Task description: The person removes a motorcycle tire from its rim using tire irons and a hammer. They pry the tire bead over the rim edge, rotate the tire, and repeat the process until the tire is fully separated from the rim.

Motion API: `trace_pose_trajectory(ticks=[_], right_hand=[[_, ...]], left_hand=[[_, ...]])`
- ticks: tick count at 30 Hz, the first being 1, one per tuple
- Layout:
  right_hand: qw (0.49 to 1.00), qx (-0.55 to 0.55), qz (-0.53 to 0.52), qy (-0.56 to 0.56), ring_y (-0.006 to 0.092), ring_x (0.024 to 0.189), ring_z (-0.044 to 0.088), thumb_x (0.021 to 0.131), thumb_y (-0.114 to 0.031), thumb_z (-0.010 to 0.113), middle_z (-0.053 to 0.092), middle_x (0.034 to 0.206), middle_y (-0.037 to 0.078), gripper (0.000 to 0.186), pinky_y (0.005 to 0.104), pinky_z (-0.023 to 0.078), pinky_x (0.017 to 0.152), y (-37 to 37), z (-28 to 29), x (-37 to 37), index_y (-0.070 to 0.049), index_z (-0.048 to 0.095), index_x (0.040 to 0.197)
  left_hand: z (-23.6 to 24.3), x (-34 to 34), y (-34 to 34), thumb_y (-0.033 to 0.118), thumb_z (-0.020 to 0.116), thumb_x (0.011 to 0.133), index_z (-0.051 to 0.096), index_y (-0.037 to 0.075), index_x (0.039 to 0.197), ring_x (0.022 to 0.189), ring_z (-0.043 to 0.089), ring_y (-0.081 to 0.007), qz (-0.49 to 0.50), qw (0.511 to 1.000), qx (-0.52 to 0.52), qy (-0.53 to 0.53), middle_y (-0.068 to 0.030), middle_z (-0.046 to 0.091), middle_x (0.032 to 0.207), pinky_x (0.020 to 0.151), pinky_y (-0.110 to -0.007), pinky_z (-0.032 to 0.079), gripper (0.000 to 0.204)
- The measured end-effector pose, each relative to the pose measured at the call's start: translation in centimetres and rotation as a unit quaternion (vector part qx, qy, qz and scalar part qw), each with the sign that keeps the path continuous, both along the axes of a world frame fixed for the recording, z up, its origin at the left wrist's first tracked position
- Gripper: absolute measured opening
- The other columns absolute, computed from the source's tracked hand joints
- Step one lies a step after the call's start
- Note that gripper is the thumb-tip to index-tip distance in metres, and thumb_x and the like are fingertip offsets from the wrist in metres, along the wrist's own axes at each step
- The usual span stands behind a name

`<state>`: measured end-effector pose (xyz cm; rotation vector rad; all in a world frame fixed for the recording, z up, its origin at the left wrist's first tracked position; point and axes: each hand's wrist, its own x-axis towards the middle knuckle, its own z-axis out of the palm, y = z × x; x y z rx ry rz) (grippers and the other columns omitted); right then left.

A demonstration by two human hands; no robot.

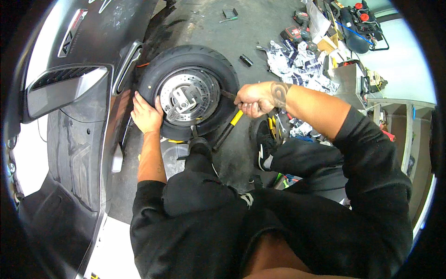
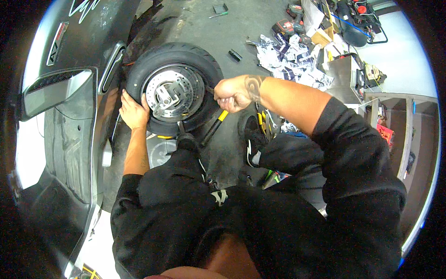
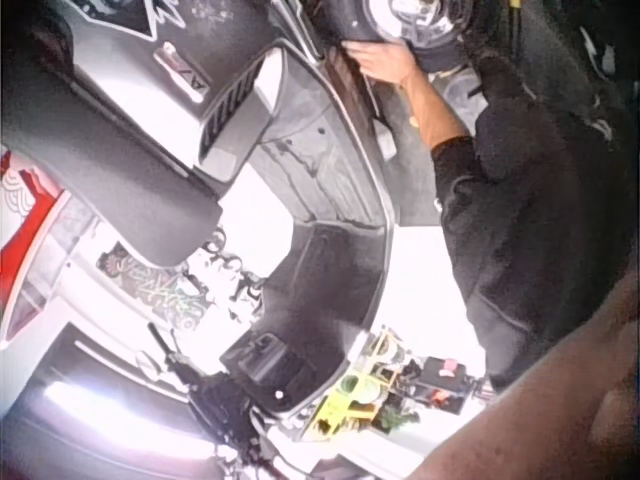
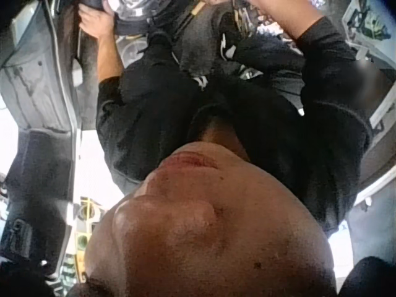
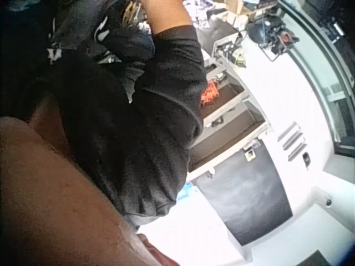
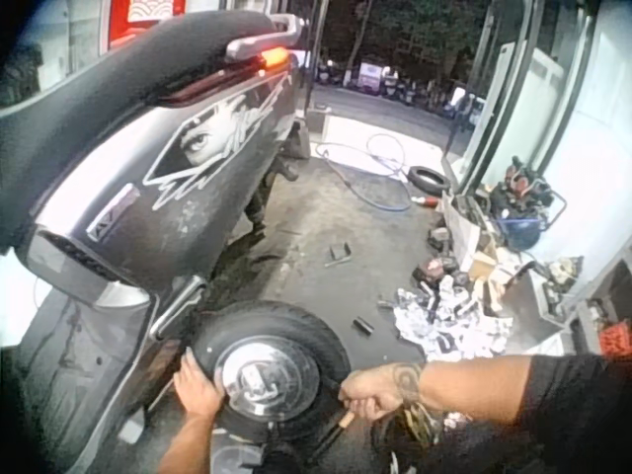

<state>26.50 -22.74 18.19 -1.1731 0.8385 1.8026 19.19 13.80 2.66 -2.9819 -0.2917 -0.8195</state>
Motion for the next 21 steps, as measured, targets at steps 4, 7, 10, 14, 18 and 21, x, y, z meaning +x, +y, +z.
trace_pose_trajectory(ticks=[4,7,10,14,18,21], right_hand=[[0.988,-0.039,0.101,0.113,0.0011,0.045,0.031,0.114,-0.033,0.044,0.037,0.062,-0.009,0.042,0.0155,0.027,0.038,-0.1,1.1,5.5,-0.015,0.046,0.076],[0.931,-0.053,0.361,-0.022,0.0005,0.045,0.032,0.114,-0.035,0.044,0.037,0.062,-0.009,0.041,0.0155,0.026,0.036,1.1,3.4,9.8,-0.014,0.048,0.08],[0.792,-0.083,0.594,-0.113,0.0063,0.047,0.041,0.112,-0.034,0.043,0.042,0.063,-0.007,0.035,0.0236,0.036,0.041,3.2,4.1,9.7,-0.012,0.051,0.086],[0.509,0.016,0.767,-0.391,0.0291,0.084,0.077,0.099,-0.02,0.055,0.079,0.088,0.011,0.03,0.0435,0.06,0.073,4.3,2.7,2.0,-0.003,0.079,0.102],[0.426,-0.166,0.732,-0.506,0.0265,0.104,0.078,0.096,-0.024,0.064,0.082,0.11,0.006,0.027,0.0431,0.061,0.082,4.5,2.2,-3.6,-0.014,0.084,0.111],[0.42,-0.177,0.743,-0.49,0.0257,0.107,0.078,0.096,-0.022,0.066,0.081,0.115,0.004,0.026,0.0416,0.061,0.084,5.0,2.5,-3.8,-0.016,0.084,0.114]], left_hand=[[0.2,-0.1,0.1,0.06,0.064,0.098,0.044,-0.004,0.154,0.112,0.069,-0.0346,-0.01,1.0,-0.002,-0.001,-0.0248,0.062,0.139,0.09,-0.045,0.051,0.087],[0.2,0.1,0.1,0.06,0.063,0.098,0.044,-0.003,0.154,0.112,0.069,-0.0336,0.0,1.0,0.002,0.001,-0.0235,0.062,0.139,0.09,-0.044,0.051,0.087],[0.4,0.1,-0.1,0.06,0.063,0.098,0.043,-0.002,0.155,0.112,0.068,-0.0335,0.004,1.0,-0.005,0.005,-0.0224,0.062,0.139,0.09,-0.044,0.05,0.086],[1.9,-0.2,-0.5,0.062,0.059,0.099,0.043,-0.002,0.154,0.114,0.068,-0.0351,0.018,0.997,-0.047,0.059,-0.0228,0.062,0.136,0.092,-0.049,0.049,0.086],[4.4,1.7,-0.7,0.068,0.049,0.101,0.049,-0.001,0.149,0.116,0.068,-0.039,0.094,0.97,-0.136,0.177,-0.026,0.064,0.132,0.098,-0.056,0.048,0.084],[5.6,5.0,-0.3,0.073,0.041,0.103,0.058,0.001,0.145,0.117,0.068,-0.0474,0.056,0.961,-0.21,0.17,-0.0305,0.069,0.128,0.103,-0.057,0.051,0.085]])
